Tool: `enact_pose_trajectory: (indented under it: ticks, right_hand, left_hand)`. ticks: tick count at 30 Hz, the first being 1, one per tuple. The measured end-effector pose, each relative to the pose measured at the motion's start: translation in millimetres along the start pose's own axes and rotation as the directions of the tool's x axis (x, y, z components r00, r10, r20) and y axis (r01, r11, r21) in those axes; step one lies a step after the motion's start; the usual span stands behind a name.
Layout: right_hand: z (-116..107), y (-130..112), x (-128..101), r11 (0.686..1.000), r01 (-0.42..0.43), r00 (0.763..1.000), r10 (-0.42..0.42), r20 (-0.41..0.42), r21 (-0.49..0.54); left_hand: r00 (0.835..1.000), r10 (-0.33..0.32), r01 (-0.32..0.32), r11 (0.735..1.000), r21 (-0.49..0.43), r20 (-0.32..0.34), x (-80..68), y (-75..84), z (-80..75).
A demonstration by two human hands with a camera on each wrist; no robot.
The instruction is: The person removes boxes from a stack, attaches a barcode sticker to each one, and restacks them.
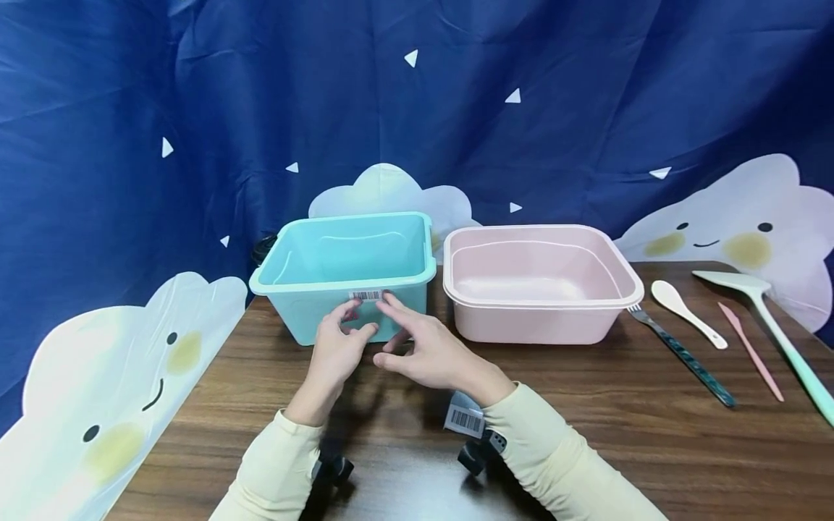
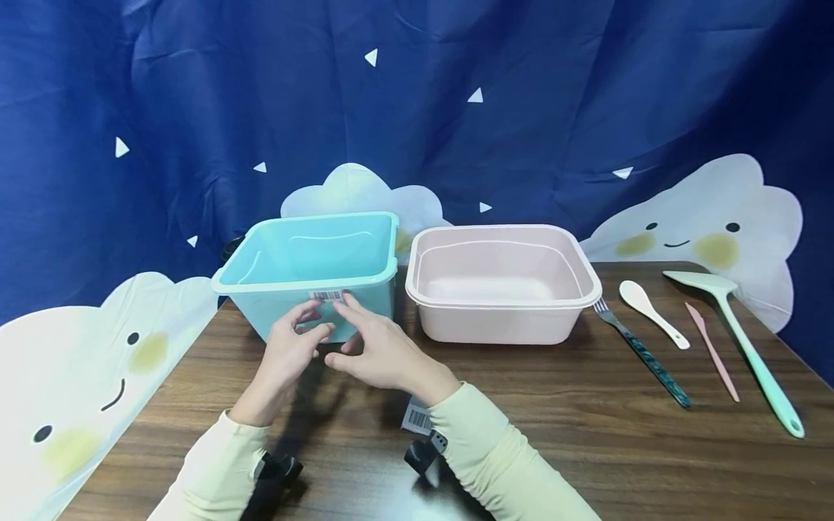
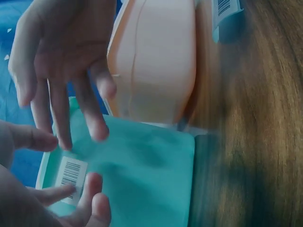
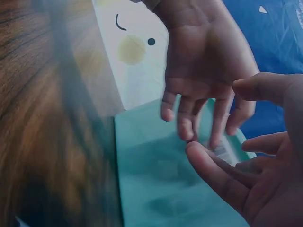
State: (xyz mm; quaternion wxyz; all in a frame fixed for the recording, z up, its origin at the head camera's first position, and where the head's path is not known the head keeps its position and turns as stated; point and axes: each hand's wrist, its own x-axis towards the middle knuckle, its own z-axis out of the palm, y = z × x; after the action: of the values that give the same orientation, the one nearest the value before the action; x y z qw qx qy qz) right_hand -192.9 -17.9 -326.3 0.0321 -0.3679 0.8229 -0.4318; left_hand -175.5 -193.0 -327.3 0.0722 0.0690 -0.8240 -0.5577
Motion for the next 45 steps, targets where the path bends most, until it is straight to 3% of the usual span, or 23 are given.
enact_pose_trajectory:
  ticks: [7, 12, 15, 19, 26, 30, 33, 45]
  right_hand:
    - [-27.4, -1.4, -30.4, 0.998, -0.047, 0.997, 0.044, -0.063, -0.042]
    - [-47.2, 6.0, -55.1, 0.988, -0.088, 0.995, 0.094, -0.040, 0.127]
    - [-57.6, 10.8, -71.6, 0.968, -0.167, 0.986, 0.170, 0.003, 0.189]
    - [-68.3, 18.0, -92.1, 0.960, -0.228, 0.974, 0.226, 0.028, 0.165]
    - [-74.2, 32.4, -117.6, 0.913, -0.323, 0.946, 0.305, 0.112, 0.249]
    - [-68.9, 41.8, -126.2, 0.860, -0.395, 0.917, 0.345, 0.201, 0.324]
    - [-61.9, 46.2, -127.7, 0.828, -0.424, 0.903, 0.354, 0.244, 0.367]
    - [-51.1, 52.0, -128.3, 0.821, -0.438, 0.895, 0.357, 0.268, 0.367]
  left_hand:
    - [0.989, -0.007, 0.016, 0.998, -0.063, 0.145, -3.0, -2.0, 8.9]
    - [0.970, 0.010, -0.009, 1.000, -0.004, 0.244, -7.1, -2.9, 15.8]
    - [0.945, 0.004, -0.025, 0.998, 0.060, 0.327, -10.0, -3.6, 19.9]
    - [0.905, -0.016, -0.039, 0.992, 0.121, 0.425, -15.8, -3.1, 26.7]
    - [0.845, -0.038, -0.029, 0.993, 0.117, 0.534, -27.1, -2.7, 40.6]
    - [0.812, -0.054, -0.002, 0.995, 0.096, 0.581, -33.6, -2.4, 47.7]
    - [0.799, -0.054, 0.003, 0.996, 0.087, 0.598, -36.6, -2.6, 50.0]
    - [0.779, -0.086, 0.004, 0.991, 0.133, 0.621, -38.1, -7.5, 57.3]
